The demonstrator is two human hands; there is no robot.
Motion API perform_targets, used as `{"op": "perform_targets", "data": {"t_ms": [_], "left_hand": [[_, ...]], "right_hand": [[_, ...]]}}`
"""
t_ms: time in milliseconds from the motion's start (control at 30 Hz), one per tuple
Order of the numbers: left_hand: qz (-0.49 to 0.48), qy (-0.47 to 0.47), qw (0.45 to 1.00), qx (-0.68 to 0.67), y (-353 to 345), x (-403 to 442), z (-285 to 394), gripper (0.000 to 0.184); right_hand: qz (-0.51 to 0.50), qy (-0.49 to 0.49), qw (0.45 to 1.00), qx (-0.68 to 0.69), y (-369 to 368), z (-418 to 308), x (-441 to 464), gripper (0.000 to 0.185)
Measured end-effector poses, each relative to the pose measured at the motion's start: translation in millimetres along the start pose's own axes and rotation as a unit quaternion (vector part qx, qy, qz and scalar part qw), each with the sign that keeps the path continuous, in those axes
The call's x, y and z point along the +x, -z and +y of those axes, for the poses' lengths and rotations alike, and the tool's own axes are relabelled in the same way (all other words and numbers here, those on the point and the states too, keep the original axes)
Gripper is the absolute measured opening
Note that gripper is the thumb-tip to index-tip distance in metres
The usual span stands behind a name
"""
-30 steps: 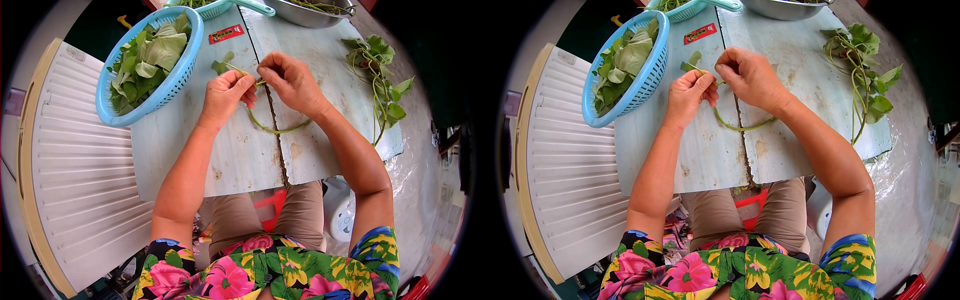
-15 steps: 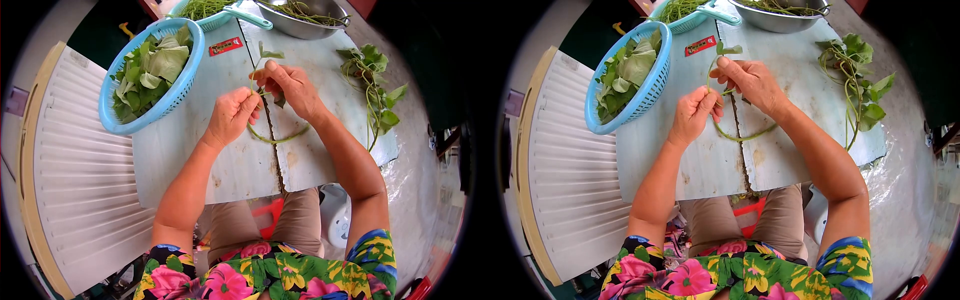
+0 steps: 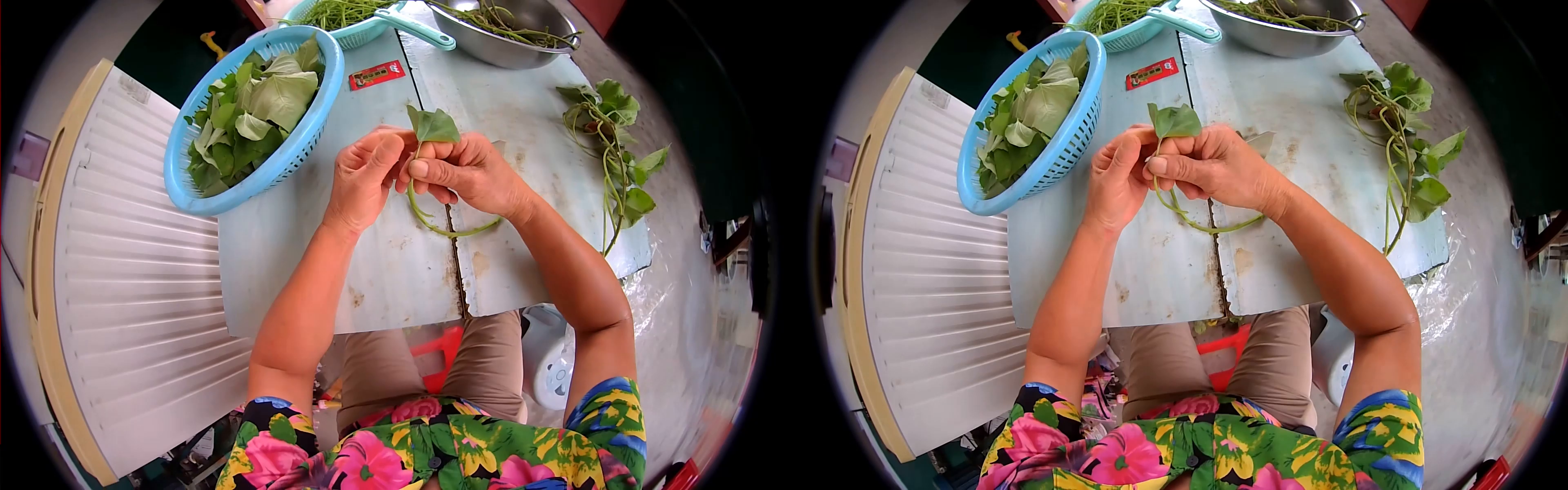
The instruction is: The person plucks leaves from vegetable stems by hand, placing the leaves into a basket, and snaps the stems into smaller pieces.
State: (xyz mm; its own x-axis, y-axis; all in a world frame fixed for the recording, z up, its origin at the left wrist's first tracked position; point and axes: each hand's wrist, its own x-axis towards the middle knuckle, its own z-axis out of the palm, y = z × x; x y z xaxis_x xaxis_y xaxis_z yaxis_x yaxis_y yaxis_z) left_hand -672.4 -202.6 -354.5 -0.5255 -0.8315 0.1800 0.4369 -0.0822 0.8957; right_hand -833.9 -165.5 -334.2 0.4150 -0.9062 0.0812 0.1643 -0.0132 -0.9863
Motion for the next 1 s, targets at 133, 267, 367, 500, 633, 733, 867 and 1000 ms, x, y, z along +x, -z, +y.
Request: {"op": "perform_targets", "data": {"t_ms": [133, 267, 367, 500, 633, 733, 867, 1000], "left_hand": [[0.029, 0.007, 0.999, 0.039, -9.1, 2.1, 7.9, 0.013], [0.027, 0.031, 0.995, 0.093, -10.2, 2.9, 8.9, 0.012], [0.053, 0.079, 0.995, 0.008, -3.2, 2.6, 1.4, 0.01], [0.126, 0.069, 0.987, -0.072, -1.2, 0.8, -3.6, 0.008], [0.122, 0.084, 0.987, -0.058, 9.9, 0.6, -1.2, 0.007], [0.112, 0.121, 0.984, -0.062, 9.2, -0.7, 0.9, 0.006], [0.085, 0.134, 0.986, -0.059, 6.3, -1.6, -1.0, 0.007], [0.086, 0.131, 0.985, -0.072, 4.4, -0.8, -2.9, 0.007]], "right_hand": [[0.032, -0.013, 0.999, -0.022, -1.9, 2.0, -0.1, 0.023], [0.05, -0.028, 0.998, -0.025, 1.2, 7.5, 0.9, 0.021], [0.043, -0.035, 0.998, -0.025, 1.9, 10.5, 2.6, 0.021], [0.07, -0.028, 0.997, -0.008, 2.4, 6.9, 1.5, 0.029], [0.149, -0.057, 0.986, -0.057, 2.0, 0.4, 4.4, 0.04], [0.146, -0.061, 0.986, -0.051, 7.4, 3.6, 5.0, 0.043], [0.149, -0.081, 0.984, -0.05, 8.0, -0.1, 4.4, 0.047], [0.152, -0.087, 0.982, -0.073, 3.4, -0.4, 4.2, 0.041]]}}
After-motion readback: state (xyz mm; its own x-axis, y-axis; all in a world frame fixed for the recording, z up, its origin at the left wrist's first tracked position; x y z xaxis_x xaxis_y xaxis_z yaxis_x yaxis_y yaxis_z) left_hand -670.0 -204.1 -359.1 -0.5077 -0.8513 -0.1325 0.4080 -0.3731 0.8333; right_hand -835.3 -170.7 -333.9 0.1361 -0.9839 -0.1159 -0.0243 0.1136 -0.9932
